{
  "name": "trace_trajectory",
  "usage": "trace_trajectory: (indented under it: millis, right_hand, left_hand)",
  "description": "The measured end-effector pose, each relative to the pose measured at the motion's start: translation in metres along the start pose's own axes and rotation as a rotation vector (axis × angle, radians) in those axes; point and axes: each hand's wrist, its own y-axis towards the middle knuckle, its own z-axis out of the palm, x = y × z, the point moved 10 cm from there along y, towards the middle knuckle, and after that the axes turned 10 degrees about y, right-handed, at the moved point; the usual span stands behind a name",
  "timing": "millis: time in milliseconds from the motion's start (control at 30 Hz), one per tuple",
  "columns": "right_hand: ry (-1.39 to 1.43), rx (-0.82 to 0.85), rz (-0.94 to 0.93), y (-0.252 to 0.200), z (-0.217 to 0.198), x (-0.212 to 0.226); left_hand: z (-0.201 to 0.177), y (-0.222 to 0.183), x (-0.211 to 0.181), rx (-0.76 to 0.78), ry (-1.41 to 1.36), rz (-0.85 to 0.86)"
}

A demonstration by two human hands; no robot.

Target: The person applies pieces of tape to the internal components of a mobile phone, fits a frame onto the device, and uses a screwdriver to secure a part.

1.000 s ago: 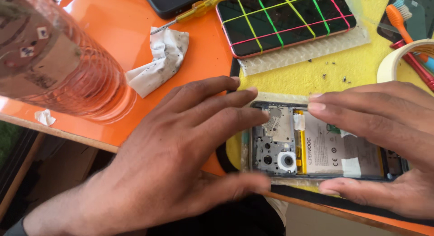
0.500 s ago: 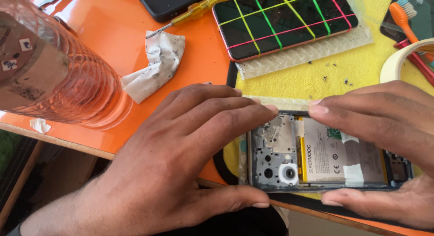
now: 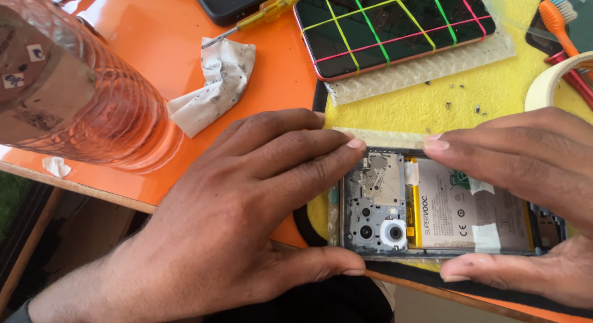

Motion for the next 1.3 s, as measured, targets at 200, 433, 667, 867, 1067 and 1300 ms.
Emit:
trace_trajectory:
  millis: [200,433,667,867,1067,1300]
  right_hand:
    - [-0.002,0.006,0.033,-0.003,0.003,-0.006]
    - [-0.024,0.051,0.159,-0.009,0.010,-0.021]
    - [-0.031,-0.004,0.183,-0.008,0.006,-0.019]
    - [-0.056,-0.016,0.097,-0.004,0.005,-0.010]
    - [-0.117,0.021,-0.073,0.002,0.002,-0.004]
    - [-0.066,0.008,-0.166,-0.001,-0.007,-0.004]
  left_hand:
    - [0.002,0.000,0.006,0.004,0.022,-0.044]
    - [0.001,-0.002,0.013,0.048,0.010,-0.088]
    - [0.002,-0.002,0.015,-0.018,0.138,-0.097]
    - [0.004,0.001,0.015,0.000,0.151,-0.086]
    - [0.005,0.005,0.008,-0.012,0.205,-0.032]
    - [0.009,0.004,0.004,0.001,0.205,-0.043]
